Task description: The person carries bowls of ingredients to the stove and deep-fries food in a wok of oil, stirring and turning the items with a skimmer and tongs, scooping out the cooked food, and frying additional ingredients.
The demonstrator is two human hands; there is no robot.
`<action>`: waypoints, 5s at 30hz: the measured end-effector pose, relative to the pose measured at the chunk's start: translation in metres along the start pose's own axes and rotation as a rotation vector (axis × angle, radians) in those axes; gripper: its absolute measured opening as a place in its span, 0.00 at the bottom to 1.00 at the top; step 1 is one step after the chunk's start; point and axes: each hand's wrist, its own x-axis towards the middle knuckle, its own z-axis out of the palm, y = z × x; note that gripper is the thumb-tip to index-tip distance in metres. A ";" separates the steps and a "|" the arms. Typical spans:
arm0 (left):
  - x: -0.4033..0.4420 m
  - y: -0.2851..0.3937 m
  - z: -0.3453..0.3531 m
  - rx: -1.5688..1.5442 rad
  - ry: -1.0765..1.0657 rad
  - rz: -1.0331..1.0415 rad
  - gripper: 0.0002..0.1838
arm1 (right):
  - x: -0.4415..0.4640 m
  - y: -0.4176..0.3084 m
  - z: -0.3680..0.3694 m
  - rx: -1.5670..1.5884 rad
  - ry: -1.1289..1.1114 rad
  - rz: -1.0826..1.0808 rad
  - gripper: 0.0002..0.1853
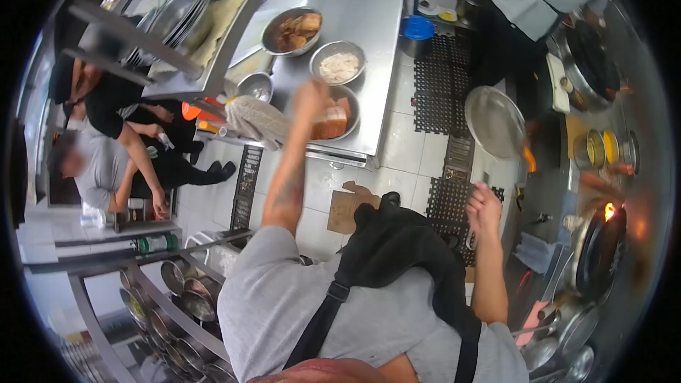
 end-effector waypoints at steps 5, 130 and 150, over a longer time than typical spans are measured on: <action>0.196 -0.161 0.039 0.553 -0.299 0.607 0.12 | -0.081 -0.028 -0.106 0.132 0.434 -0.386 0.12; -0.350 0.870 0.394 -0.871 -1.643 0.662 0.02 | -0.339 -0.370 -0.404 -1.385 1.507 -0.575 0.20; -0.274 0.845 0.433 -0.826 -1.525 0.530 0.12 | -0.274 -0.425 -0.391 -1.846 1.602 -0.125 0.12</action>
